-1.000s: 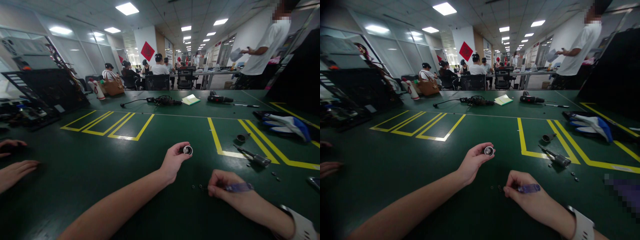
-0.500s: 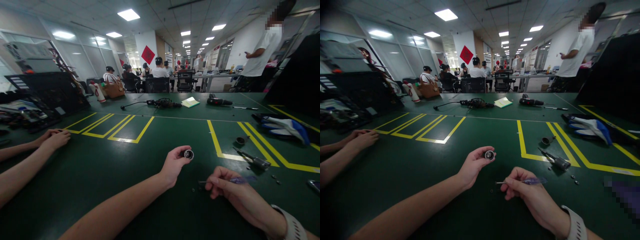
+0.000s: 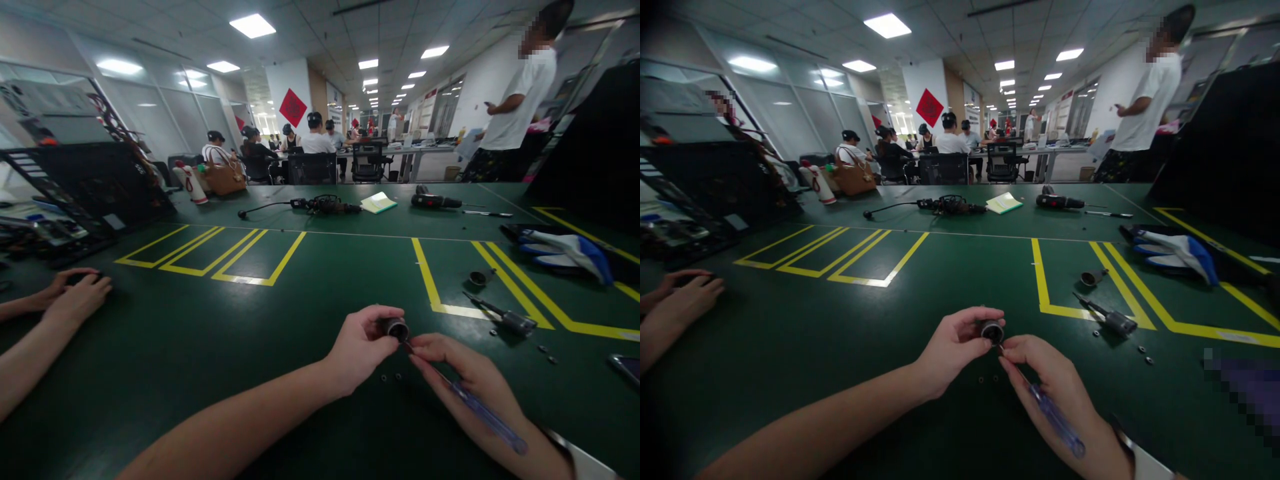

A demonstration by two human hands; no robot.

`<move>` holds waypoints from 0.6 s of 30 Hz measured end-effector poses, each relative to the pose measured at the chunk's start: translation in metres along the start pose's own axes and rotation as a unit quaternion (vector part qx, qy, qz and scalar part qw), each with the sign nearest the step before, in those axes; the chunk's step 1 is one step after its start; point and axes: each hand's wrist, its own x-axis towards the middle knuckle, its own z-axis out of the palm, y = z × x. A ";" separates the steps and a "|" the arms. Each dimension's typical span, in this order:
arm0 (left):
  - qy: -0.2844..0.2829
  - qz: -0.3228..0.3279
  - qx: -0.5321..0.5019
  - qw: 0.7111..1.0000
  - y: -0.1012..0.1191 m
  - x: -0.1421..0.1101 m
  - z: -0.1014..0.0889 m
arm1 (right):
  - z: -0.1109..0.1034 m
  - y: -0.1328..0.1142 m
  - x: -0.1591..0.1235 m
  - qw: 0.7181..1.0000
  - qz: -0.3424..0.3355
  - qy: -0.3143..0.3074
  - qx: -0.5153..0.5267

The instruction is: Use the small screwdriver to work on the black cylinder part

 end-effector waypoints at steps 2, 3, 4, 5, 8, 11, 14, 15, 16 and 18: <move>0.004 -0.001 0.008 1.000 0.001 -0.001 0.001 | 0.000 -0.003 0.002 0.999 -0.023 0.009 -0.027; 0.007 0.002 0.011 1.000 0.001 -0.001 0.001 | 0.000 -0.005 0.002 0.999 -0.035 0.013 -0.037; 0.012 0.006 0.013 1.000 0.000 -0.001 0.001 | 0.000 -0.006 0.003 0.998 -0.045 0.017 -0.046; 0.017 0.011 0.016 1.000 -0.001 -0.001 0.001 | 0.000 -0.007 0.003 0.997 -0.053 0.019 -0.053; 0.038 0.015 0.026 0.999 -0.006 0.001 0.002 | 0.001 -0.008 0.002 0.996 -0.068 0.013 -0.064; 0.052 0.018 0.029 0.998 -0.009 0.001 0.003 | 0.002 -0.009 0.000 0.995 -0.077 -0.004 -0.066; 0.046 0.019 0.028 0.998 -0.008 0.000 0.003 | 0.002 -0.011 0.000 0.994 -0.079 -0.021 -0.072; 0.042 0.018 0.028 0.999 -0.007 0.000 0.003 | 0.002 -0.011 0.000 0.994 -0.080 -0.026 -0.074; 0.037 0.017 0.029 0.999 -0.007 0.000 0.003 | 0.001 -0.012 0.000 0.994 -0.080 -0.030 -0.074; 0.034 0.017 0.033 0.999 -0.007 -0.001 0.003 | 0.001 -0.013 0.001 0.993 -0.082 -0.036 -0.075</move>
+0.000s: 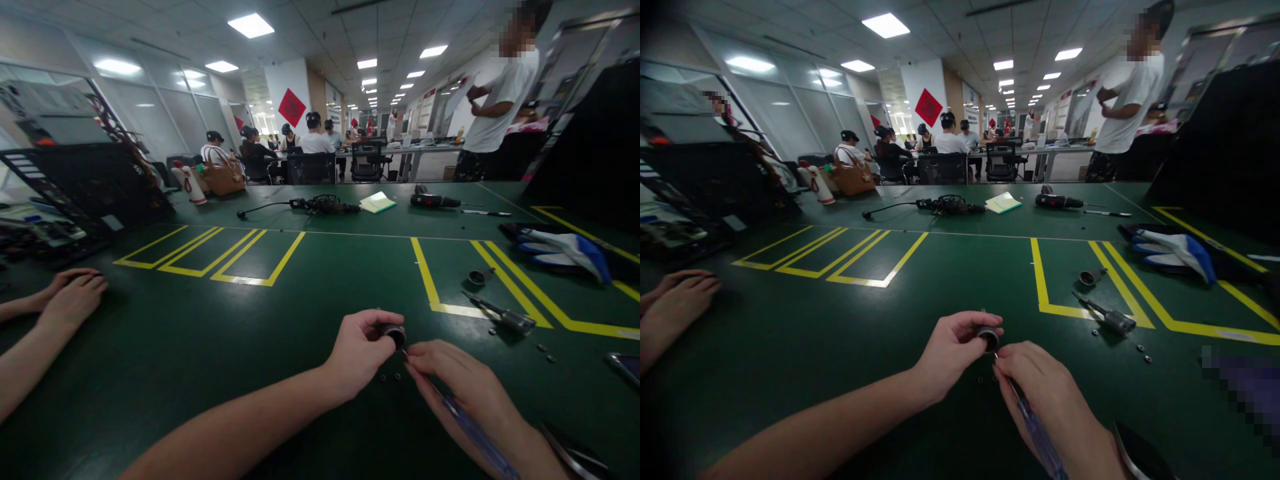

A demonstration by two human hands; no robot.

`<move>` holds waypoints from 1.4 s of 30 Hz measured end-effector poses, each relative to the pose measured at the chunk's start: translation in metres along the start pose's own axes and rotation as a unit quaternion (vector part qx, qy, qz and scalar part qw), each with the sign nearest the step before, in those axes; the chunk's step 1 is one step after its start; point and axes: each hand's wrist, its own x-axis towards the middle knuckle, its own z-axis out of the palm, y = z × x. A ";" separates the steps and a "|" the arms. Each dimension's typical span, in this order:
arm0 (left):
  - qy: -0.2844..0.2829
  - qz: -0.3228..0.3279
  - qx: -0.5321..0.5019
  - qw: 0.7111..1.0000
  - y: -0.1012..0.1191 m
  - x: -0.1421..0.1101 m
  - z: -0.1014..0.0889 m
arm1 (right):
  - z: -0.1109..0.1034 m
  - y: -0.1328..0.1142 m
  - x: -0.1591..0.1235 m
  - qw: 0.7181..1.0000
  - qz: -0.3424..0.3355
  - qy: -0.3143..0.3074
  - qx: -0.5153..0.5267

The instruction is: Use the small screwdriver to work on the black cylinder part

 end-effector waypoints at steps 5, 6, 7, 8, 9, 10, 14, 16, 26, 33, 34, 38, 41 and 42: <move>0.004 0.007 0.004 1.000 -0.001 0.001 0.000 | -0.002 0.001 -0.001 1.000 0.013 -0.008 -0.003; 0.003 0.007 0.005 1.000 -0.001 0.000 0.000 | -0.003 0.000 -0.001 1.000 0.014 -0.008 -0.001; 0.001 0.005 0.007 1.000 -0.001 0.000 0.000 | -0.003 0.000 -0.001 1.000 0.014 -0.009 0.001; -0.001 0.003 0.009 1.000 -0.001 0.000 -0.001 | -0.003 0.000 -0.001 1.000 0.015 -0.010 0.004; -0.003 0.002 0.010 1.000 -0.001 0.000 -0.001 | -0.003 -0.001 -0.001 1.000 0.018 -0.012 0.007; -0.007 0.001 0.011 1.000 -0.002 0.000 -0.001 | -0.003 -0.001 -0.001 1.000 0.023 -0.015 0.013; 0.000 0.000 0.011 1.000 -0.004 0.001 -0.003 | -0.005 -0.002 0.000 0.994 0.087 -0.010 0.067; 0.020 -0.009 0.010 1.000 -0.004 0.003 -0.004 | -0.007 0.000 0.001 0.977 0.175 -0.029 0.117; 0.083 -0.050 -0.017 0.995 0.001 0.010 -0.008 | -0.001 0.016 0.000 0.872 0.365 -0.142 0.294; 0.074 -0.067 -0.035 0.994 0.001 0.009 -0.009 | 0.004 0.018 -0.004 0.909 0.331 -0.182 0.176; 0.073 -0.066 -0.035 0.994 0.000 0.009 -0.009 | 0.003 0.017 -0.005 0.917 0.314 -0.192 0.154; 0.076 -0.064 -0.038 0.994 -0.002 0.010 -0.009 | 0.000 0.011 -0.013 0.959 0.181 -0.201 0.084; 0.088 -0.061 -0.043 0.993 -0.001 0.010 -0.007 | 0.003 0.004 -0.018 0.983 0.068 -0.169 0.018; 0.090 -0.062 -0.044 0.993 0.000 0.010 -0.007 | 0.005 0.002 -0.019 0.987 0.044 -0.157 -0.007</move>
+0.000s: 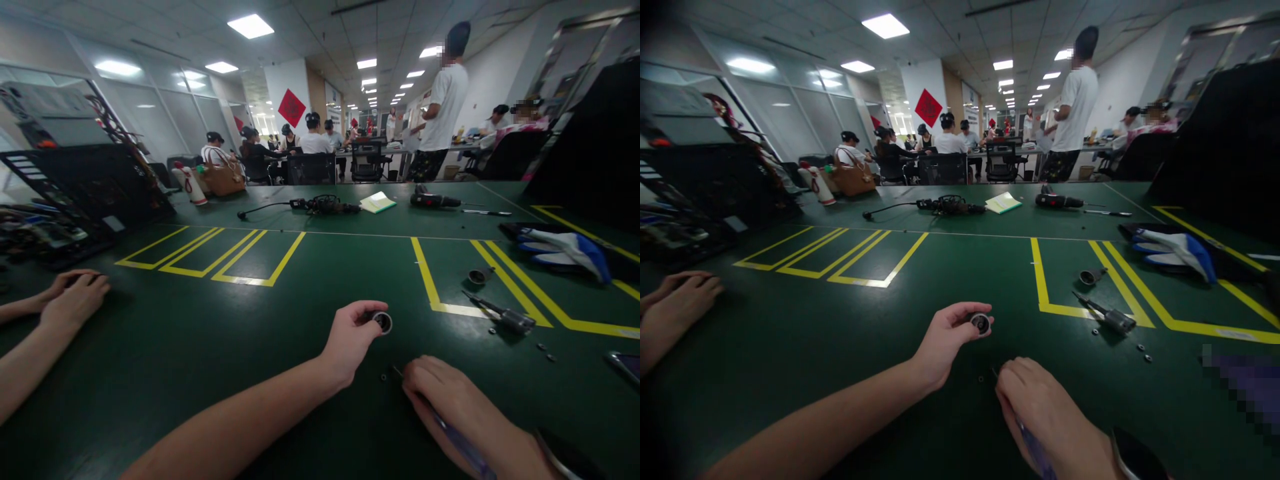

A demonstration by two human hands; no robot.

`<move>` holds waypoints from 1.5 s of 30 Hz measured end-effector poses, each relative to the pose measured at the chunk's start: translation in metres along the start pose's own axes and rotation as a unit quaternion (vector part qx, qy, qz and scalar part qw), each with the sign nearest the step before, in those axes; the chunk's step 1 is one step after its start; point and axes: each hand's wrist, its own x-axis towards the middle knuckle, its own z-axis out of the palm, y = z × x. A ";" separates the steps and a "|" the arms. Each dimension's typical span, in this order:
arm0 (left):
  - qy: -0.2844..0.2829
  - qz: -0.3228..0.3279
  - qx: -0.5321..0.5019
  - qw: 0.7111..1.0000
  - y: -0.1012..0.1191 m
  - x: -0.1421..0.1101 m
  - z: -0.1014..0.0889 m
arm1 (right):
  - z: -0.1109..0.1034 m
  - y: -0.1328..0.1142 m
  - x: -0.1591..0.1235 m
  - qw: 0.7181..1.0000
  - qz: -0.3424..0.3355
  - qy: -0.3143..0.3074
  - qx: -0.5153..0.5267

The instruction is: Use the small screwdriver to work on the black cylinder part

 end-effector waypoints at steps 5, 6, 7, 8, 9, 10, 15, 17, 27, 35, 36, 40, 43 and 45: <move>0.001 -0.001 -0.005 1.000 0.001 -0.001 0.000 | 0.011 0.003 -0.003 0.998 -0.035 0.053 -0.017; -0.002 -0.001 -0.005 1.000 0.000 -0.001 0.000 | 0.013 0.005 -0.004 0.997 -0.039 0.067 -0.008; -0.003 -0.001 -0.005 1.000 0.000 -0.001 0.001 | 0.013 0.008 -0.006 0.996 -0.041 0.083 -0.001; -0.005 -0.002 -0.003 1.000 0.000 -0.002 0.001 | 0.013 0.011 -0.007 0.994 -0.042 0.098 0.003; -0.006 -0.002 0.001 1.000 0.000 -0.003 0.002 | 0.013 0.013 -0.007 0.993 -0.043 0.113 0.003; -0.010 -0.002 0.008 1.000 0.000 -0.004 0.003 | 0.012 0.015 -0.007 0.991 -0.041 0.126 0.002; -0.059 0.000 0.064 0.996 -0.002 -0.008 0.004 | 0.002 0.011 0.001 0.989 -0.020 0.147 0.013; -0.073 0.005 0.084 0.994 -0.003 -0.009 0.004 | 0.000 0.007 0.003 0.988 -0.019 0.150 0.015; -0.094 0.042 0.132 0.986 -0.002 -0.013 0.006 | 0.003 0.015 0.000 0.994 -0.001 0.109 -0.002; -0.107 0.059 0.136 0.983 -0.010 -0.009 0.002 | -0.001 0.003 0.006 0.992 0.003 0.129 -0.006; -0.108 0.058 0.134 0.983 -0.011 -0.009 0.002 | 0.000 0.004 0.006 0.992 0.003 0.127 -0.010; -0.103 0.046 0.124 0.986 -0.015 -0.007 0.003 | 0.003 0.006 0.004 0.990 0.000 0.144 0.005; -0.103 0.069 0.129 0.984 -0.015 -0.005 0.002 | 0.000 0.004 0.004 0.986 0.037 0.142 0.083; -0.081 0.098 0.140 0.982 -0.014 -0.003 0.000 | -0.004 0.004 0.005 0.975 0.109 0.111 0.156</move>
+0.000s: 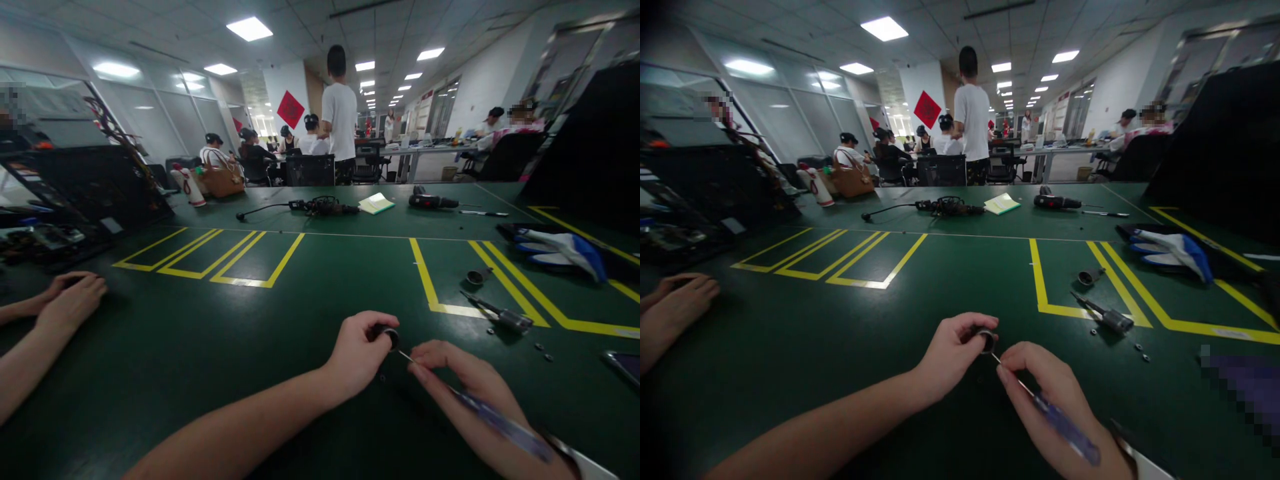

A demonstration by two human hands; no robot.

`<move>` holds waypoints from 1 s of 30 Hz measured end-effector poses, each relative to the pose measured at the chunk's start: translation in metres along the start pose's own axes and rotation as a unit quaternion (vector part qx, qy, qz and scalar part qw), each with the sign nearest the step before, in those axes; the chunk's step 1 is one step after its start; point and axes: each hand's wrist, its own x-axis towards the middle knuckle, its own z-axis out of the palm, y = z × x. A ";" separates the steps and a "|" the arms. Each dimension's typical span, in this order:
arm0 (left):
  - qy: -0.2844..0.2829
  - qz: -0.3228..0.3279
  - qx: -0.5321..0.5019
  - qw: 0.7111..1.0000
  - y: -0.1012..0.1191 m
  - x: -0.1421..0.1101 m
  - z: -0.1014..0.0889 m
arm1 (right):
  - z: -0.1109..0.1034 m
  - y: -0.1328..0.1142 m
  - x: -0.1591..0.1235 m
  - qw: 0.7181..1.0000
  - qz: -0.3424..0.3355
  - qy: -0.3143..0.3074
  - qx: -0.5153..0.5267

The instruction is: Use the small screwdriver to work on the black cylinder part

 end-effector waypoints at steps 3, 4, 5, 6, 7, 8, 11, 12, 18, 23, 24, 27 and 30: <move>0.054 0.009 0.013 0.998 0.001 0.003 -0.005 | 0.000 0.000 0.004 0.984 0.136 -0.078 0.087; 0.064 0.004 0.008 0.998 0.001 0.004 -0.006 | 0.002 0.001 0.005 0.975 0.163 -0.105 0.109; 0.067 -0.003 -0.002 0.998 0.001 0.005 -0.007 | 0.004 0.003 0.005 0.968 0.178 -0.127 0.124; 0.068 -0.012 -0.015 0.998 0.001 0.005 -0.007 | 0.006 0.004 0.005 0.964 0.185 -0.143 0.131; 0.067 -0.023 -0.030 0.997 0.002 0.005 -0.007 | 0.008 0.005 0.005 0.962 0.186 -0.152 0.130; 0.068 -0.035 -0.044 0.996 0.003 0.005 -0.007 | 0.010 0.006 0.005 0.963 0.184 -0.157 0.122; 0.083 -0.063 -0.070 0.992 0.008 0.005 -0.004 | 0.012 0.006 0.004 0.964 0.179 -0.171 0.096; 0.086 -0.066 -0.076 0.991 0.010 0.005 -0.003 | 0.012 0.005 0.004 0.964 0.179 -0.175 0.088; 0.086 -0.075 -0.091 0.989 0.015 0.004 -0.002 | 0.009 -0.003 0.005 0.965 0.159 -0.199 0.058; 0.086 -0.082 -0.095 0.988 0.017 0.004 -0.002 | 0.005 -0.003 0.006 0.968 0.155 -0.196 0.024; 0.084 -0.085 -0.097 0.988 0.017 0.004 -0.003 | 0.005 -0.002 0.006 0.965 0.168 -0.200 0.029; 0.078 -0.095 -0.103 0.987 0.019 0.003 -0.003 | 0.007 0.004 0.006 0.943 0.233 -0.207 0.116; 0.080 -0.089 -0.094 0.988 0.020 0.004 -0.003 | 0.007 0.004 0.007 0.917 0.267 -0.185 0.232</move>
